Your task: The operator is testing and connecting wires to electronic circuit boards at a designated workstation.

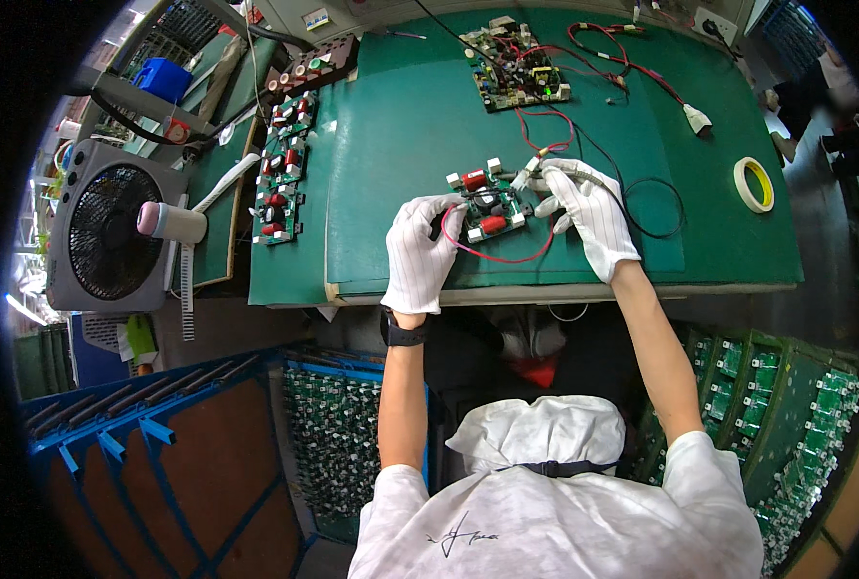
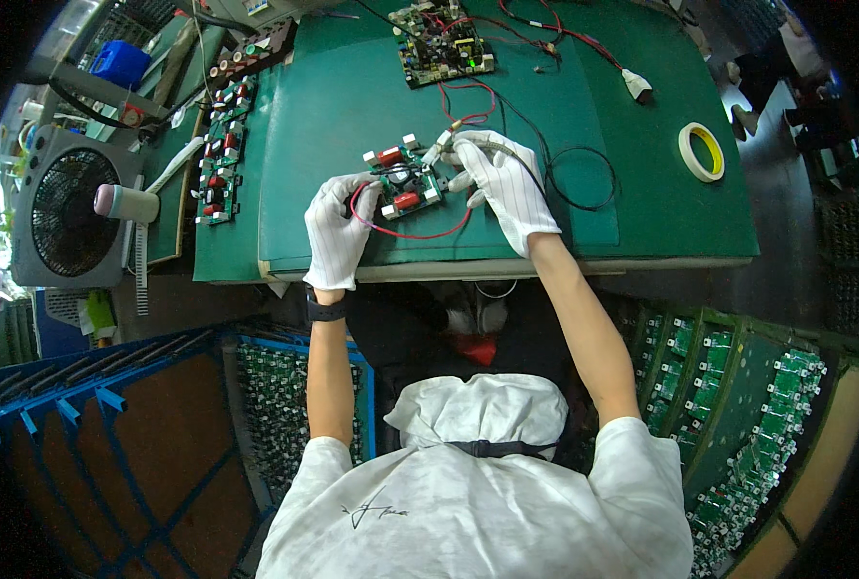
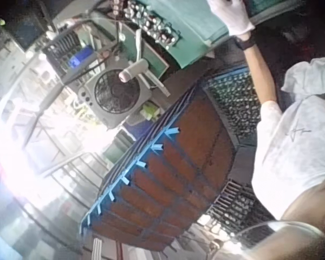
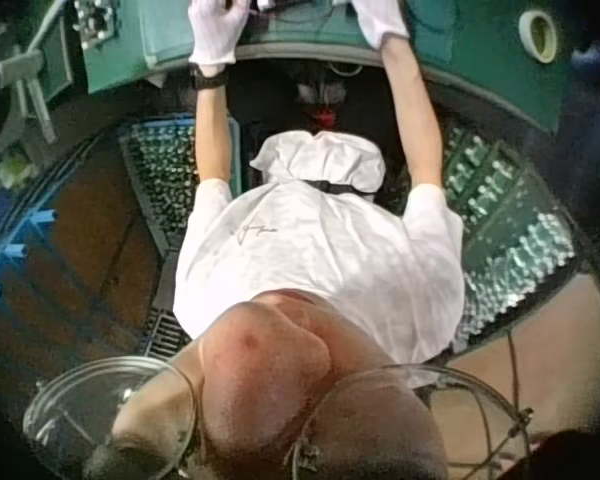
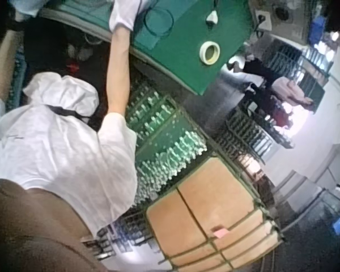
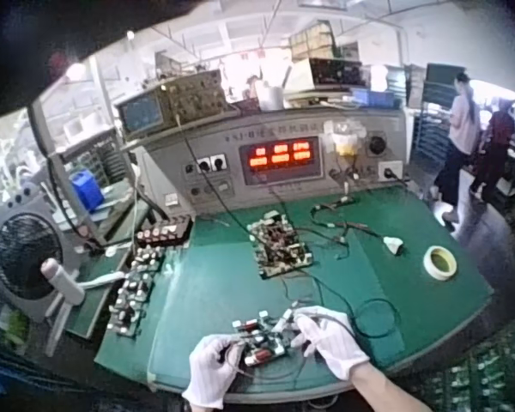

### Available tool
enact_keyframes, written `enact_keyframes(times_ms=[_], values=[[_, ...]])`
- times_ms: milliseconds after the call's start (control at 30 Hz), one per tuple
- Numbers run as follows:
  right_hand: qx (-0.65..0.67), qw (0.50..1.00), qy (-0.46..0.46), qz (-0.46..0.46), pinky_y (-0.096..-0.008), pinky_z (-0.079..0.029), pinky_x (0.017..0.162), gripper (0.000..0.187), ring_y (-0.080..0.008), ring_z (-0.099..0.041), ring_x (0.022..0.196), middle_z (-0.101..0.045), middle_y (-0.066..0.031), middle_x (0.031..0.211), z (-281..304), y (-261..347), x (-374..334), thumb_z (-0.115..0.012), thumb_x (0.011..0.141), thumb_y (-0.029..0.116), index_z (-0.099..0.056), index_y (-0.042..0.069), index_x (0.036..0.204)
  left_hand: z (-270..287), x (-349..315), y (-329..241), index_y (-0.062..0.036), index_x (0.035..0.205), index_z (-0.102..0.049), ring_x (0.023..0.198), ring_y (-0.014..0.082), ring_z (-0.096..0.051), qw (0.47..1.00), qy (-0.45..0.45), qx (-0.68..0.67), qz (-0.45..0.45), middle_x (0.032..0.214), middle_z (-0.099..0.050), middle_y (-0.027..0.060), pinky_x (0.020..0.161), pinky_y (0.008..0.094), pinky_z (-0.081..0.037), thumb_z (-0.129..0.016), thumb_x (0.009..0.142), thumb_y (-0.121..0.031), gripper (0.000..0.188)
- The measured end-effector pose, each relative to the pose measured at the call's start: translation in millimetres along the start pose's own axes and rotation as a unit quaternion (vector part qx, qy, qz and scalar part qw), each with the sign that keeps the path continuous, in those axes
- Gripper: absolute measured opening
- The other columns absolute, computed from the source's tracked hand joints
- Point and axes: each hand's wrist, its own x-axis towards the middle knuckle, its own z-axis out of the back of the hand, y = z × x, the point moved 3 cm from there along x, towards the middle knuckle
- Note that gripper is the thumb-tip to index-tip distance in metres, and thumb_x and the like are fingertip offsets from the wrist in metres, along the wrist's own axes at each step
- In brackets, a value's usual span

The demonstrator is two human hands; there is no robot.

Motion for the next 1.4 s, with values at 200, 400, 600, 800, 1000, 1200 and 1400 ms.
enact_keyframes(times_ms=[200, 400, 600, 800, 1000, 1200, 1400], values=[[-0.009, 1.0, -0.025, -0.01, -0.0235, -0.05, 0.055, 0.03, -0.0129, -0.071, 0.074, -0.077, -0.0106, 0.106, -1.4, -1.1, -2.5, -0.064, 0.104, 0.024, -0.067, 0.003, 0.125, -1.0, -2.2, -3.1, -0.0058, 0.095, -0.074, 0.089, 0.0316, -0.071, 1.0, -0.013, -0.01, -0.019, 0.093, -0.074, 0.0125, 0.081, 0.0403, -0.057, -0.075, 0.086, -0.003, 0.01], [0.015, 0.999, -0.028, 0.006, -0.0226, -0.051, 0.05, 0.029, -0.0126, -0.071, 0.071, -0.077, -0.0128, 0.106, 2.5, -14.9, -5.7, -0.063, 0.104, 0.022, -0.066, 0.002, 0.124, 3.4, -7.1, -11.9, -0.004, 0.1, -0.075, 0.091, 0.0317, -0.071, 1.0, -0.006, 0.002, -0.012, 0.096, -0.074, 0.0141, 0.082, 0.0387, -0.057, -0.076, 0.088, -0.008, 0.013], [0.006, 1.0, -0.022, 0.011, -0.0241, -0.052, 0.05, 0.028, -0.0139, -0.069, 0.068, -0.077, -0.0122, 0.107, 0.3, -11.8, -4.0, -0.063, 0.104, 0.022, -0.067, 0.003, 0.124, 3.0, -6.7, -8.1, -0.0028, 0.102, -0.075, 0.092, 0.0315, -0.071, 1.0, 0.006, 0.018, 0.001, 0.097, -0.074, 0.0148, 0.085, 0.0379, -0.056, -0.076, 0.09, -0.009, 0.014], [0.002, 1.0, -0.029, 0.001, -0.0239, -0.051, 0.052, 0.029, -0.0128, -0.068, 0.069, -0.076, -0.0117, 0.107, -2.4, -4.2, -4.2, -0.063, 0.103, 0.023, -0.067, 0.003, 0.124, 2.6, -4.2, -7.9, -0.0044, 0.103, -0.075, 0.092, 0.0327, -0.07, 1.0, 0.0, 0.013, 0.0, 0.097, -0.074, 0.0144, 0.083, 0.0392, -0.056, -0.076, 0.089, -0.01, 0.015], [-0.003, 1.0, -0.03, 0.008, -0.0238, -0.053, 0.052, 0.029, -0.0135, -0.071, 0.072, -0.077, -0.0133, 0.106, -0.7, -8.2, -3.6, -0.062, 0.104, 0.023, -0.067, 0.003, 0.125, 0.8, -5.3, -4.4, -0.0047, 0.104, -0.075, 0.092, 0.0326, -0.07, 1.0, 0.009, 0.015, 0.006, 0.097, -0.073, 0.0149, 0.083, 0.039, -0.056, -0.076, 0.089, -0.01, 0.016], [-0.004, 1.0, -0.025, 0.017, -0.0245, -0.053, 0.051, 0.029, -0.0145, -0.072, 0.072, -0.077, -0.0142, 0.107, -1.1, -7.9, -0.8, -0.062, 0.104, 0.022, -0.067, 0.002, 0.125, 2.8, -3.2, -5.4, -0.0041, 0.104, -0.075, 0.092, 0.0324, -0.07, 1.0, 0.002, -0.009, 0.011, 0.098, -0.074, 0.0146, 0.083, 0.0384, -0.056, -0.076, 0.089, -0.009, 0.016], [-0.001, 0.999, -0.033, 0.012, -0.0246, -0.053, 0.051, 0.028, -0.0142, -0.072, 0.071, -0.077, -0.0138, 0.105, -2.8, -6.4, -5.6, -0.062, 0.104, 0.021, -0.067, 0.003, 0.124, 3.6, -5.7, -8.4, -0.0038, 0.103, -0.075, 0.092, 0.0321, -0.071, 1.0, 0.006, 0.021, 0.006, 0.097, -0.074, 0.0144, 0.083, 0.0383, -0.056, -0.076, 0.089, -0.009, 0.015]])
